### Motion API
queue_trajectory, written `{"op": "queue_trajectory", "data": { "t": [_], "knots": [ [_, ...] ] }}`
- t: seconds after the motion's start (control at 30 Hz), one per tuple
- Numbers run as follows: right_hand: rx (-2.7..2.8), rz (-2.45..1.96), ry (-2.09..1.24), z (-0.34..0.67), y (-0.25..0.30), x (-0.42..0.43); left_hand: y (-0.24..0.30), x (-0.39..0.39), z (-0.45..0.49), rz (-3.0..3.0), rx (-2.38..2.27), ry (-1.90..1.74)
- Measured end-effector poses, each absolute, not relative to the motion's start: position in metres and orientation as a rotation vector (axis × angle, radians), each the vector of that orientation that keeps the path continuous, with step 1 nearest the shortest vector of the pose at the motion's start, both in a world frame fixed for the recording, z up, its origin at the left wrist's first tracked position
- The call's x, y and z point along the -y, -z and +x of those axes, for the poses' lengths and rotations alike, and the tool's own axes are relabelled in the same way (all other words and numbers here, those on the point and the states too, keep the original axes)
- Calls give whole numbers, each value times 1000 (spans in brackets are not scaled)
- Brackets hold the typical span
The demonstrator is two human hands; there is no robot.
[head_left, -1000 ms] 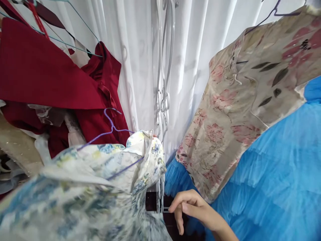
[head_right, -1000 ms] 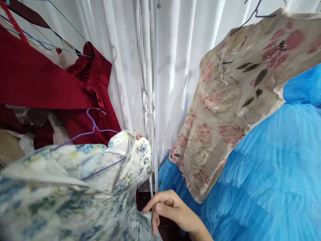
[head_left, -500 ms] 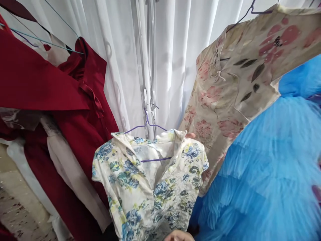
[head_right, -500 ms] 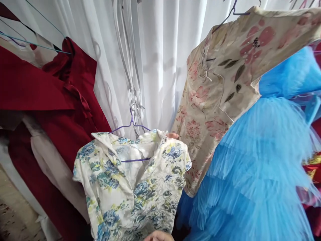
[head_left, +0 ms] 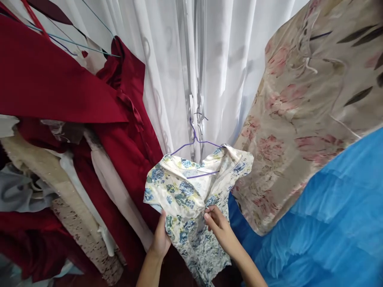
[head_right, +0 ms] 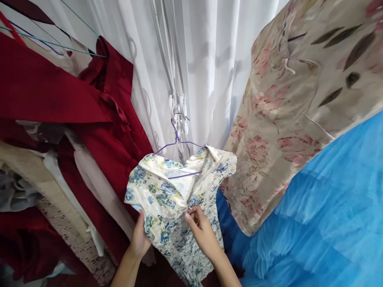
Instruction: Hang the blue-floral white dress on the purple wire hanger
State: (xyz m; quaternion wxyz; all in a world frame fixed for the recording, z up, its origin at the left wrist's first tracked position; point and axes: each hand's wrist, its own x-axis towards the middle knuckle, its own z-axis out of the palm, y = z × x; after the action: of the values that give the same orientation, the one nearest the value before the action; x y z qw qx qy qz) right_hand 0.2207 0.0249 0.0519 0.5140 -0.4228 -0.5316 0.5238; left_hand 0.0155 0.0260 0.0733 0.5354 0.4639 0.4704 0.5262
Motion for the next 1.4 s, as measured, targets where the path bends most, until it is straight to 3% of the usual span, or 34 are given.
{"op": "queue_trajectory", "data": {
  "t": [0.2,0.4,0.6,0.77,1.07,1.23,1.33,1.4],
  "knots": [
    [1194,-1043,-1167,185,-78,-57,-68,-32,-13,1058,-1307,-1369],
    [926,-1066,-1407,178,-59,-45,-49,-48,-24,1278,-1801,-1949],
    [1084,-1070,-1344,164,-59,-29,-33,-43,36,1880,-1284,-1361],
    [1211,-1090,-1168,180,-85,-30,-50,-47,59,1941,-1196,-1420],
    [1232,-839,-1088,203,-215,-100,-48,-32,51,2167,-1231,-1264],
    [1265,-774,-1075,203,-245,-107,-43,-36,42,2245,-1193,-1123],
    [1228,-765,-1058,206,-249,-102,-71,-54,31,2362,-1077,-1003],
    [1226,-775,-1072,207,-249,-99,-110,-71,24,2375,-1013,-1126]
  ]
}}
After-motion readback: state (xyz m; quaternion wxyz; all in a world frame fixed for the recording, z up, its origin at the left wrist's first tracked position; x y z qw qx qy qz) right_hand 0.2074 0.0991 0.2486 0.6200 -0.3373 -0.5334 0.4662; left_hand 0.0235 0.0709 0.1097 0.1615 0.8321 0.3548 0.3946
